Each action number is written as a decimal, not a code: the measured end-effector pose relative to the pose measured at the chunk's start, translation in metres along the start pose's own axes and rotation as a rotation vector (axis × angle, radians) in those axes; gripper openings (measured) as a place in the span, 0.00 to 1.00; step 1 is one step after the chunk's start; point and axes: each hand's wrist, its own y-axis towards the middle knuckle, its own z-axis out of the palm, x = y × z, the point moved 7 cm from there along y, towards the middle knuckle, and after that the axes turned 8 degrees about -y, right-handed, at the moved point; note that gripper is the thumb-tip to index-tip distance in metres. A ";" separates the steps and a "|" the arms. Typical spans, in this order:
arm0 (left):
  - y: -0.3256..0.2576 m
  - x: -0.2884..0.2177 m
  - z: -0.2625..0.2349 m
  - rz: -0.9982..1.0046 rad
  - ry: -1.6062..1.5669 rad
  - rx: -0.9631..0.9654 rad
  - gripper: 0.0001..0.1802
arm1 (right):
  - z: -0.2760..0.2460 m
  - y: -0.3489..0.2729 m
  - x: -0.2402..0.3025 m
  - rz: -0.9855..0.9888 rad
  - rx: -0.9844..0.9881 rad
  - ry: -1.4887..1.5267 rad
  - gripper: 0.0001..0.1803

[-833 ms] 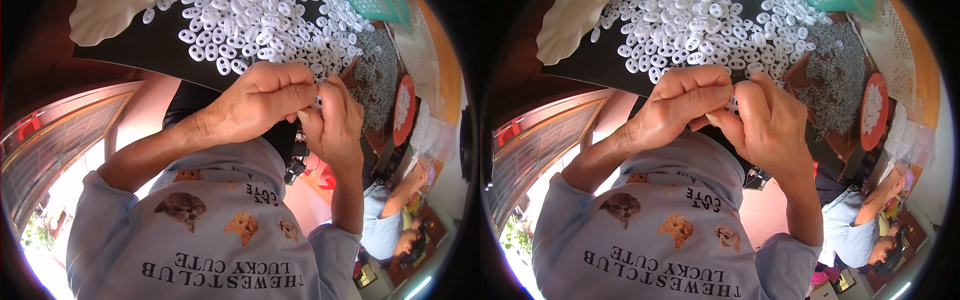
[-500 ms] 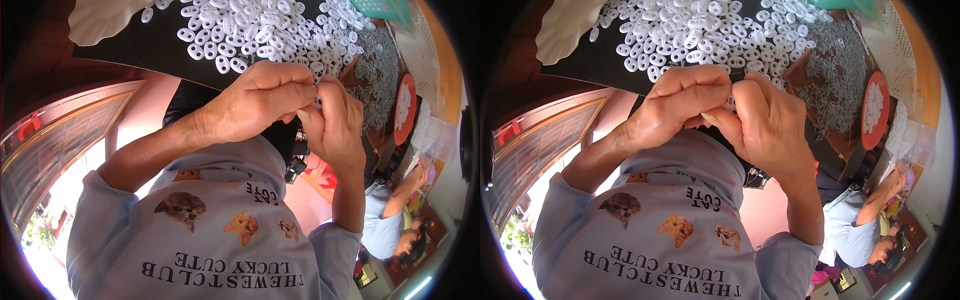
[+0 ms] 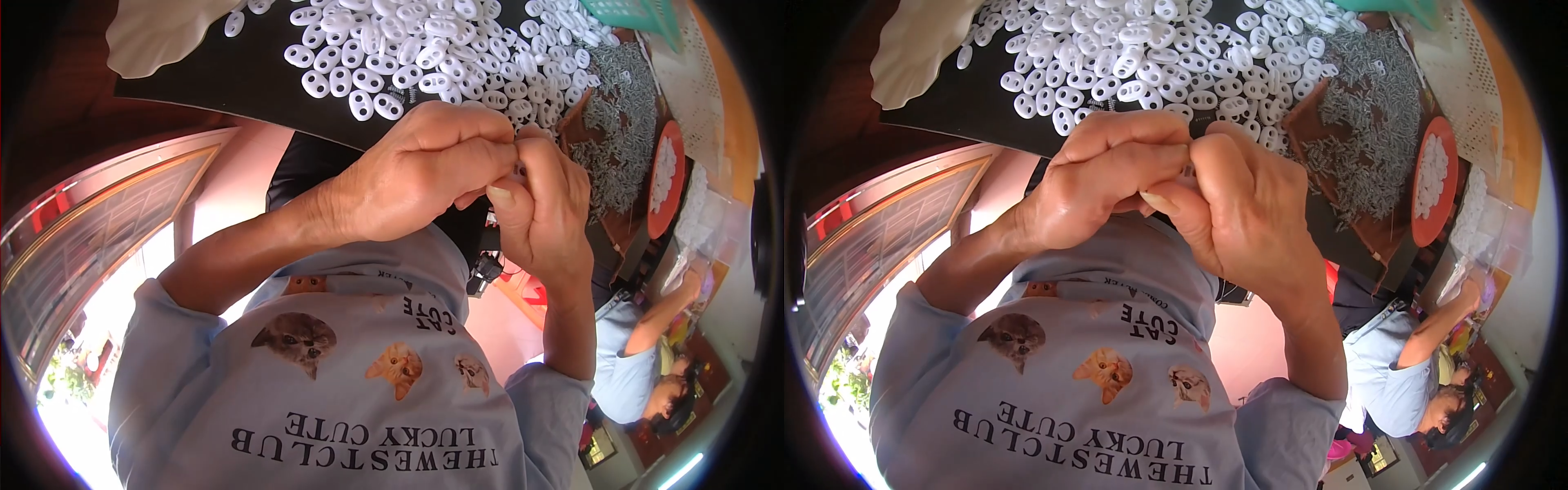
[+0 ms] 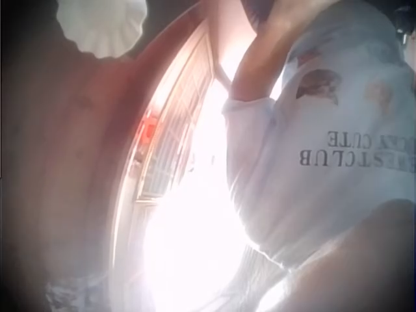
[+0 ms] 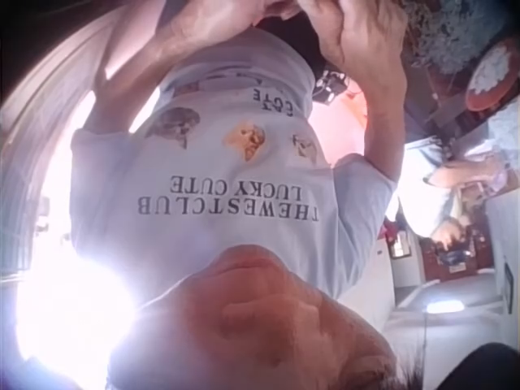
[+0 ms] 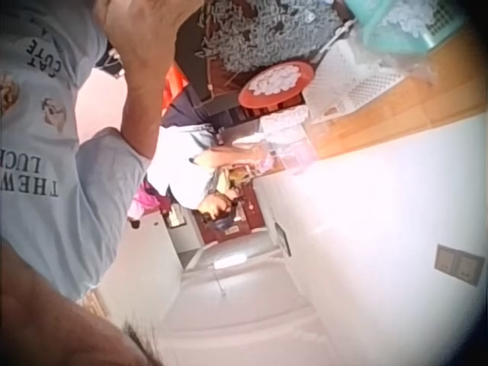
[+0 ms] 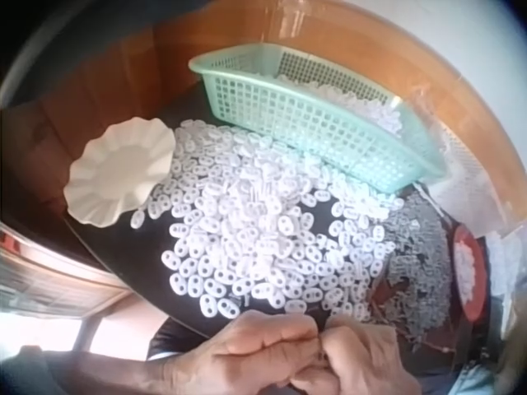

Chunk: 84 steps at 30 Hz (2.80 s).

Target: The recorder is manually assembling small white plastic components by inserting metal pins or rings into them.

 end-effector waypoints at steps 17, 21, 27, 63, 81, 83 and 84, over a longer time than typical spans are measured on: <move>-0.001 0.005 0.001 -0.060 -0.008 0.087 0.13 | 0.002 0.001 0.004 -0.094 -0.064 0.025 0.18; -0.002 0.002 0.002 -0.109 0.010 0.056 0.14 | 0.003 0.001 0.001 -0.075 -0.069 0.062 0.16; 0.001 0.000 0.001 -0.082 -0.003 -0.043 0.11 | 0.000 0.001 0.001 -0.135 -0.104 0.044 0.16; 0.001 0.001 0.014 0.007 0.180 0.065 0.14 | -0.092 -0.088 -0.071 0.484 -0.375 -0.105 0.08; -0.003 -0.010 0.023 0.355 0.482 0.151 0.15 | -0.109 -0.063 -0.090 0.504 -0.204 -0.195 0.07; -0.005 -0.014 0.027 0.456 0.555 0.171 0.15 | -0.084 -0.031 -0.069 0.361 -0.155 -0.089 0.06; -0.007 -0.015 0.027 0.461 0.568 0.154 0.15 | -0.072 -0.016 -0.060 0.328 -0.113 -0.046 0.06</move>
